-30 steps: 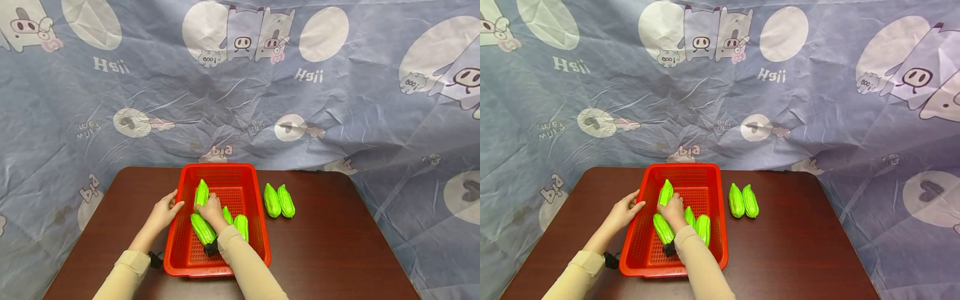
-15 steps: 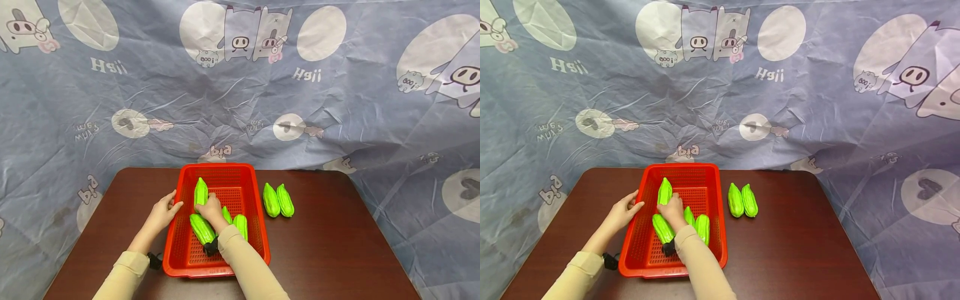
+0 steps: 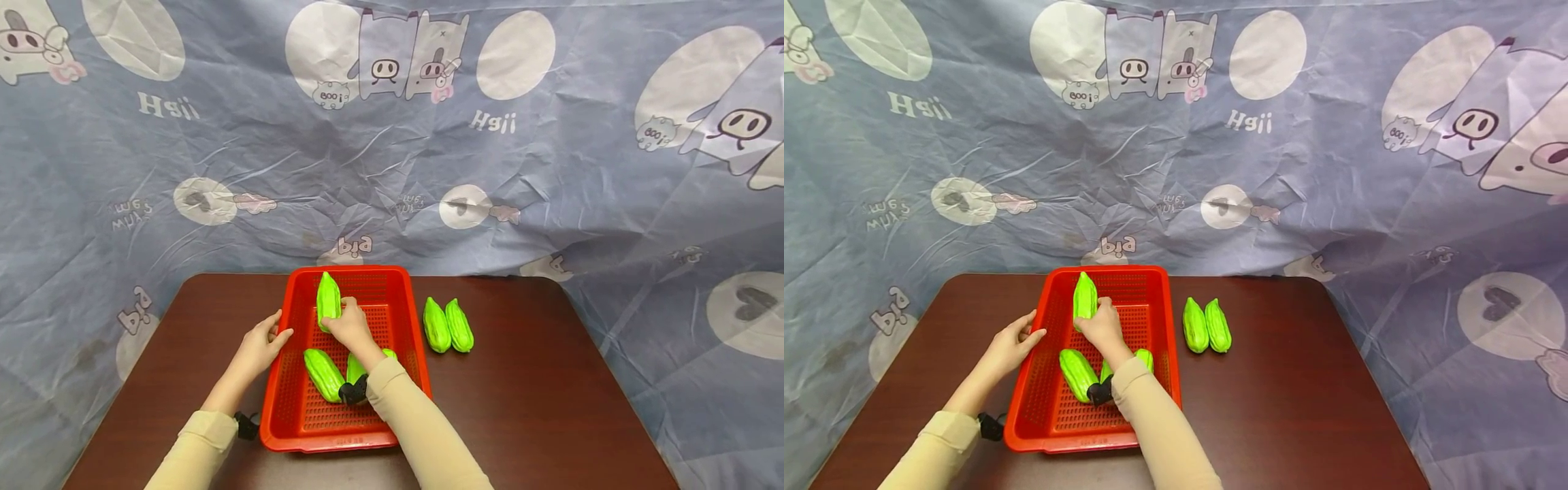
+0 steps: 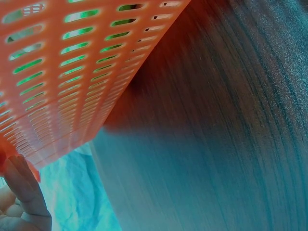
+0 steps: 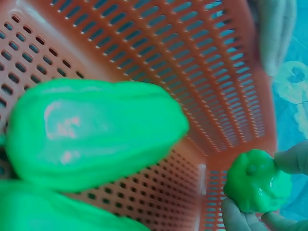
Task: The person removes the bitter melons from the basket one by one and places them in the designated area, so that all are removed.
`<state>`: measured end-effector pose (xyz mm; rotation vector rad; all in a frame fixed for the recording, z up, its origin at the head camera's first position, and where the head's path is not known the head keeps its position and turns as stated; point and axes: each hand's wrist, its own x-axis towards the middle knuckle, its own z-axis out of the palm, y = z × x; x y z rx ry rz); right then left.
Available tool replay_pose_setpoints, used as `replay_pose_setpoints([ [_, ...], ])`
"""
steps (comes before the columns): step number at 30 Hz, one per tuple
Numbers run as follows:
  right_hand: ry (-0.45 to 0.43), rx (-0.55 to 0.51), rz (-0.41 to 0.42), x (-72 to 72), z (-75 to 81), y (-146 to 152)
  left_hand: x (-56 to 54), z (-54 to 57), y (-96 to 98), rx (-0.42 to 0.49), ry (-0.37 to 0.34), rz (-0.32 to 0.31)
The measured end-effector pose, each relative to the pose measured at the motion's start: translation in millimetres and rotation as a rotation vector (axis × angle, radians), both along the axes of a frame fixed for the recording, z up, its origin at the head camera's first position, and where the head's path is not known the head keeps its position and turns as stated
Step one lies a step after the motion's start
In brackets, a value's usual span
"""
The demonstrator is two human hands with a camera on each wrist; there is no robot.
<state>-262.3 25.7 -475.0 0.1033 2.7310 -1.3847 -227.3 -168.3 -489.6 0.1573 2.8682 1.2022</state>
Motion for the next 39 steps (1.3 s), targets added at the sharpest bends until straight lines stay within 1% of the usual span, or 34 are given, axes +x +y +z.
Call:
replay_pose_setpoints([
  [4, 0.021, 0.007, -0.002, -1.0, 12.1, 10, 0.8, -1.1, -0.4, -0.002, -0.006, 0.006],
  [7, 0.032, -0.005, -0.012, -1.8, 22.0, 20, 0.8, -1.3, -0.6, -0.004, 0.008, -0.004],
  [13, 0.054, -0.054, -0.035, -5.1, 40.1, 45, -0.1, -0.3, -1.4, 0.0, 0.013, -0.006],
  [19, 0.072, -0.062, -0.083, -7.5, 53.4, 70, 0.7, 0.8, -2.7, 0.004, 0.0, -0.008],
  [25, 0.094, -0.063, -0.146, -7.5, 59.0, 100, 0.5, 1.7, -5.6, 0.006, 0.005, -0.014],
  [33, 0.081, -0.05, -0.209, -3.4, 60.5, 140, -1.0, 1.0, -6.2, 0.002, 0.011, -0.023],
  [39, 0.064, -0.025, -0.248, -1.2, 53.6, 168, -1.1, -1.1, -4.1, 0.008, 0.002, -0.026],
])
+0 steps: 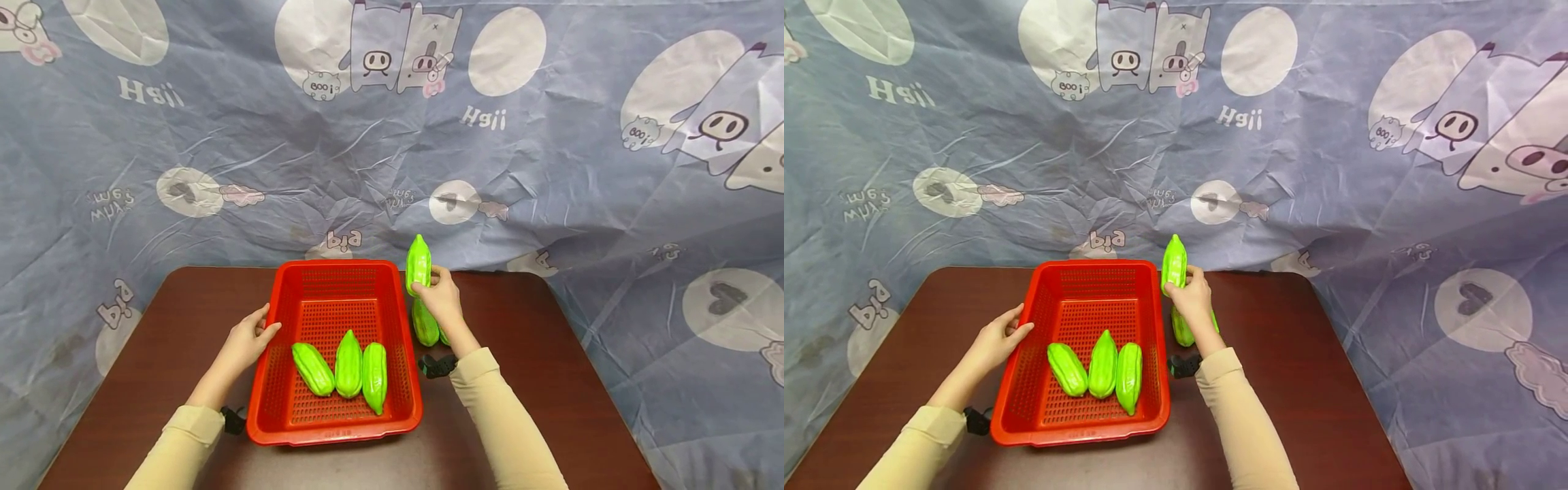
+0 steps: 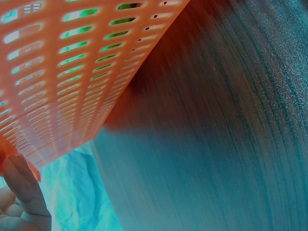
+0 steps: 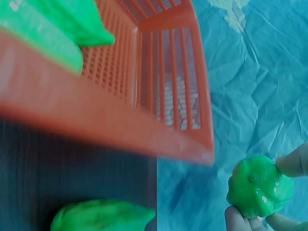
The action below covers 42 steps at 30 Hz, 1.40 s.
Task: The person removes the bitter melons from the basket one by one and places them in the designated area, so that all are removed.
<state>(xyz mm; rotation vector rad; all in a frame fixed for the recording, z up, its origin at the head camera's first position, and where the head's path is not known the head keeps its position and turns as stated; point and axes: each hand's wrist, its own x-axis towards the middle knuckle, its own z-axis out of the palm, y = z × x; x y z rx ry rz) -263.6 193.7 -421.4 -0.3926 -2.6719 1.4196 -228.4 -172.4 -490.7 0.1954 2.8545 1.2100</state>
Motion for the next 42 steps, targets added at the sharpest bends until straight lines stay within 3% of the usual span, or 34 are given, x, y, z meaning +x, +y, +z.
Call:
replay_pose_setpoints([
  [20, -0.06, 0.067, -0.099, 3.4, -26.5, 56, 1.3, 3.9, -2.6, -0.002, 0.016, 0.008],
  [32, -0.047, 0.161, -0.14, 16.0, -46.0, 85, 0.5, 1.5, -2.1, 0.011, 0.021, 0.006],
  [42, -0.115, 0.22, -0.14, 26.0, -64.2, 100, 0.6, 0.1, -0.3, 0.011, 0.011, 0.007],
])
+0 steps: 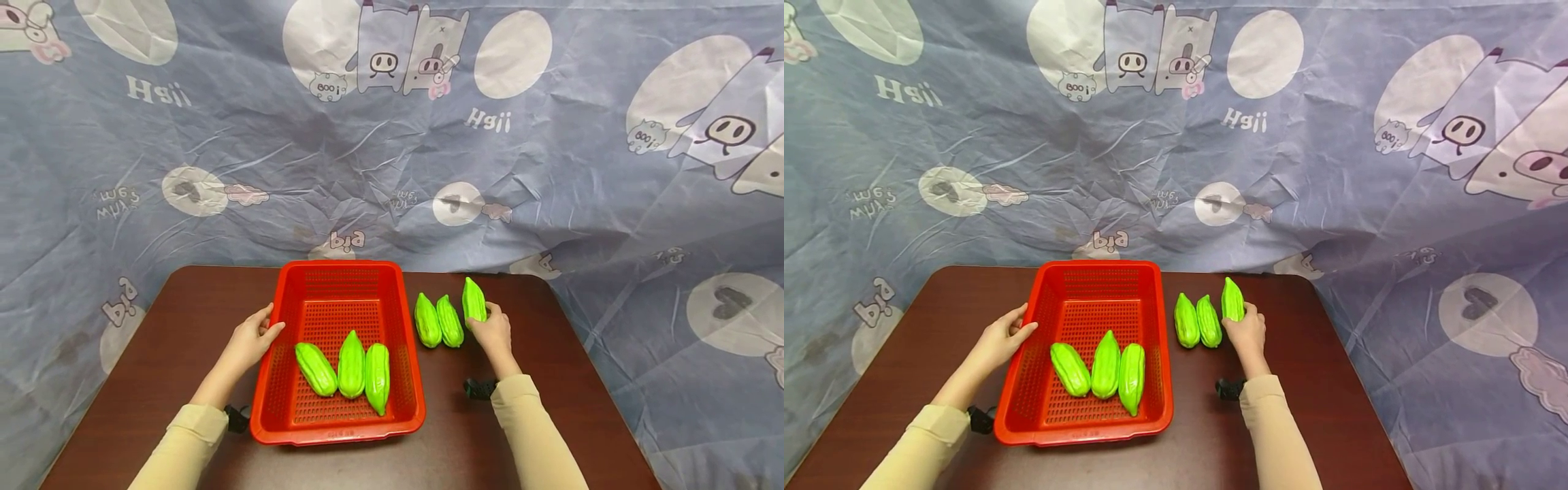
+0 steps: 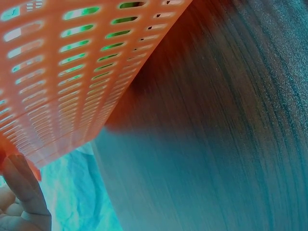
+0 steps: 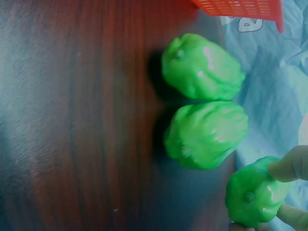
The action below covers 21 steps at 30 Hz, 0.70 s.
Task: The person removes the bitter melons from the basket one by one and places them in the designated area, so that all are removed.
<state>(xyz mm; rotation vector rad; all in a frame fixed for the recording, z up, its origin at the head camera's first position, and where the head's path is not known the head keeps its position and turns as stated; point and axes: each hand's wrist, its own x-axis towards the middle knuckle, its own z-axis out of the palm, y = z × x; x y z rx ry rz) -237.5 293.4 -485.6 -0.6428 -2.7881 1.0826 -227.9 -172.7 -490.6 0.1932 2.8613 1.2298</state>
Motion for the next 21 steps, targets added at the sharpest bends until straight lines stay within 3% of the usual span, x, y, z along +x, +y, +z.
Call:
replay_pose_setpoints([
  [9, -0.049, 0.02, 0.049, 6.6, -14.1, 7, 0.0, 1.4, 1.1, 0.004, 0.002, 0.002],
  [21, -0.046, 0.042, 0.08, 9.3, -26.3, 6, 1.2, 1.5, 0.5, -0.001, -0.006, 0.003],
])
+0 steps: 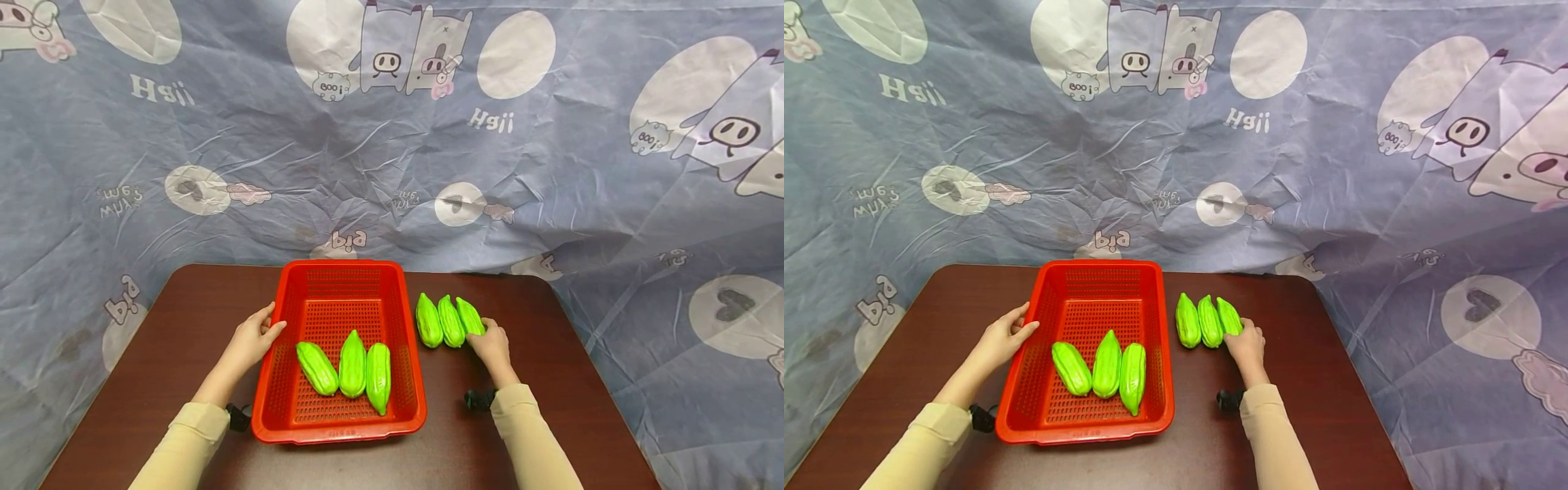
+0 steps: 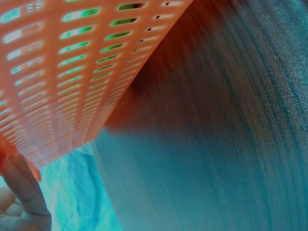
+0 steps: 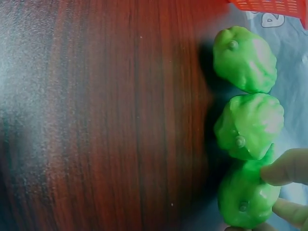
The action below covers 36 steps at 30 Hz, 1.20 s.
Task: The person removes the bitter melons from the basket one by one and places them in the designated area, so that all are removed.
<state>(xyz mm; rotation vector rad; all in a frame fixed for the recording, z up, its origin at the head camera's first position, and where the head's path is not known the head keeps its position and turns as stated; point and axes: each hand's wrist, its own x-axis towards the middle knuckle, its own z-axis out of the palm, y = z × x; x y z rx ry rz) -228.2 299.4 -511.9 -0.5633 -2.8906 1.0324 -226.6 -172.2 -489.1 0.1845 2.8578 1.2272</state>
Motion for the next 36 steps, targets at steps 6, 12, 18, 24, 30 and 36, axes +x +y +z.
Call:
replay_pose_setpoints([
  [6, 0.012, -0.022, -0.002, 0.7, -2.1, -1, -0.4, -0.8, -0.2, 0.002, -0.006, 0.005],
  [12, 0.009, -0.036, -0.015, 0.1, -6.1, 0, 0.5, 0.2, -0.4, -0.002, -0.008, 0.003],
  [18, 0.024, -0.042, -0.012, 0.7, -6.6, 1, 1.2, 0.7, -0.6, -0.002, -0.005, -0.003],
  [24, 0.022, -0.037, -0.007, 1.2, -5.5, 2, 0.8, 0.4, -0.5, 0.002, -0.011, -0.003],
  [30, 0.028, -0.049, -0.016, -0.7, 2.9, 0, 0.0, 0.5, -0.3, 0.002, -0.019, 0.002],
  [36, 0.044, -0.04, -0.018, -2.6, 15.7, -3, -0.3, 1.1, 0.5, 0.003, -0.019, 0.001],
])
